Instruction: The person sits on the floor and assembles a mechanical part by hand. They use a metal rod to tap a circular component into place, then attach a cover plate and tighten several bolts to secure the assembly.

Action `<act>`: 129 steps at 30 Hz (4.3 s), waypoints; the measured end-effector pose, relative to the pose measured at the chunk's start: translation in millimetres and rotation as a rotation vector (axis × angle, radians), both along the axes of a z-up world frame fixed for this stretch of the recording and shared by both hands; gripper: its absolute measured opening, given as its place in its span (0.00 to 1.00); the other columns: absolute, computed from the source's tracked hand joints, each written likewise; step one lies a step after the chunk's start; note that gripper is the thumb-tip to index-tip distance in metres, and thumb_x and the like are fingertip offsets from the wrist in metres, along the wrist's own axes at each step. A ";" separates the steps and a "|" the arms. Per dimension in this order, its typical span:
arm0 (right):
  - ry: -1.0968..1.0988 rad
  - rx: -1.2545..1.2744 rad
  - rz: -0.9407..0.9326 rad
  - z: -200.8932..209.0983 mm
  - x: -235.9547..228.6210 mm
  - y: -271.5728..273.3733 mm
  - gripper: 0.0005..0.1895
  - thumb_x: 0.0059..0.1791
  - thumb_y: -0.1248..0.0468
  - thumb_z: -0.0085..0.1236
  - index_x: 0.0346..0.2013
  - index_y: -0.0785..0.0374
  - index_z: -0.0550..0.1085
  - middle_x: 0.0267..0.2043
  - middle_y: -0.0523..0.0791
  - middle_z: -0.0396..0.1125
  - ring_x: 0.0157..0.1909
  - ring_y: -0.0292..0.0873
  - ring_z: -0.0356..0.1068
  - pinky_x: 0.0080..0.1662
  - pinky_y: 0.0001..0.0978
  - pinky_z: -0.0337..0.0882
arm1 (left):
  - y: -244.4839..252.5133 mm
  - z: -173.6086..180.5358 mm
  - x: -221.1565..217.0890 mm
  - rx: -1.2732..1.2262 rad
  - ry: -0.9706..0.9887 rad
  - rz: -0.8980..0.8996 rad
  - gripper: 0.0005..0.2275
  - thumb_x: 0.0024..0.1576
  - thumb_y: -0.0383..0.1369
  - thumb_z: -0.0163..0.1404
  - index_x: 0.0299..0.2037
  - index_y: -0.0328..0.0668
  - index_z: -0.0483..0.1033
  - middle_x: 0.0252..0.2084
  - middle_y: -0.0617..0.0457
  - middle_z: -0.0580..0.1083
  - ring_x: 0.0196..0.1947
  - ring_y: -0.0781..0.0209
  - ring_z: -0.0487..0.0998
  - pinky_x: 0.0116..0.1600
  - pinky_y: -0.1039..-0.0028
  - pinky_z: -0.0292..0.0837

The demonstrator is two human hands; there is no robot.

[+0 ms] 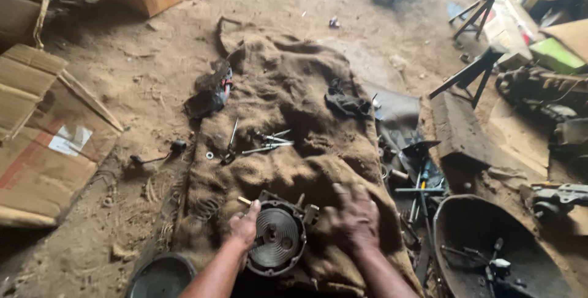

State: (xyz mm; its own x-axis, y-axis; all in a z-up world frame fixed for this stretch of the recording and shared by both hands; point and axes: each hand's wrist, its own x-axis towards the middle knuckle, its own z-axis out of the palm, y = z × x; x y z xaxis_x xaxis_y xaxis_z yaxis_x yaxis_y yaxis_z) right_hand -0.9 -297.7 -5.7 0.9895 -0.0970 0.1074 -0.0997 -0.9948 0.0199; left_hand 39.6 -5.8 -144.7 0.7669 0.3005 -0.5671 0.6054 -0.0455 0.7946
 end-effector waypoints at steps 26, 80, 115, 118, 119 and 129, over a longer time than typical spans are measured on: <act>0.494 1.613 -0.624 49.4 -5.5 71.5 0.28 0.53 0.52 0.52 0.68 0.52 0.65 0.58 0.47 0.71 0.50 0.48 0.76 0.49 0.42 0.76 | 31.2 188.9 -44.3 0.039 0.357 -0.016 0.42 0.55 0.69 0.44 0.64 0.35 0.67 0.61 0.37 0.72 0.51 0.48 0.78 0.44 0.66 0.77; 0.776 0.651 0.339 39.2 -40.9 158.7 0.27 0.46 0.45 0.60 0.54 0.55 0.76 0.56 0.48 0.71 0.55 0.49 0.73 0.55 0.42 0.74 | 68.2 450.4 58.3 0.391 -0.287 -0.477 0.13 0.62 0.44 0.48 0.46 0.45 0.75 0.42 0.52 0.76 0.39 0.62 0.74 0.44 0.72 0.76; 0.645 0.410 0.467 40.0 -105.2 137.7 0.09 0.52 0.58 0.50 0.37 0.54 0.77 0.36 0.53 0.75 0.43 0.56 0.74 0.45 0.49 0.73 | 123.0 462.9 32.4 0.843 -0.262 -0.935 0.25 0.58 0.46 0.53 0.64 0.48 0.70 0.58 0.48 0.76 0.54 0.55 0.78 0.61 0.65 0.70; 0.590 0.540 0.579 32.3 -109.8 165.7 0.09 0.48 0.56 0.57 0.41 0.52 0.78 0.41 0.48 0.74 0.47 0.53 0.74 0.48 0.45 0.74 | 121.0 466.4 32.4 0.826 -0.257 -0.919 0.25 0.58 0.47 0.53 0.63 0.47 0.71 0.58 0.48 0.76 0.55 0.56 0.78 0.61 0.65 0.70; 0.568 0.582 0.613 24.5 -111.9 179.0 0.11 0.46 0.55 0.60 0.42 0.51 0.78 0.43 0.47 0.74 0.48 0.52 0.74 0.49 0.44 0.75 | 120.4 468.1 32.4 0.827 -0.261 -0.918 0.25 0.57 0.47 0.54 0.63 0.47 0.72 0.58 0.49 0.76 0.54 0.56 0.78 0.61 0.66 0.71; 0.756 0.888 0.037 -44.4 -99.2 297.3 0.34 0.42 0.51 0.69 0.62 0.41 0.70 0.60 0.52 0.66 0.63 0.53 0.68 0.62 0.43 0.70 | 114.2 467.2 40.6 0.798 -0.152 -0.940 0.28 0.56 0.48 0.52 0.67 0.51 0.66 0.61 0.49 0.74 0.57 0.57 0.77 0.60 0.64 0.71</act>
State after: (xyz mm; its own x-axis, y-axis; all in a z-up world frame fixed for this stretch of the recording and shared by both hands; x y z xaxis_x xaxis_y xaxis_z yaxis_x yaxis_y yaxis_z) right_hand -100.1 -0.4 -50.1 0.7763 0.1884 -0.6016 -0.3304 -0.6910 -0.6429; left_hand 80.3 108.4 322.5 0.9132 -0.1811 -0.3650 -0.0197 -0.9143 0.4045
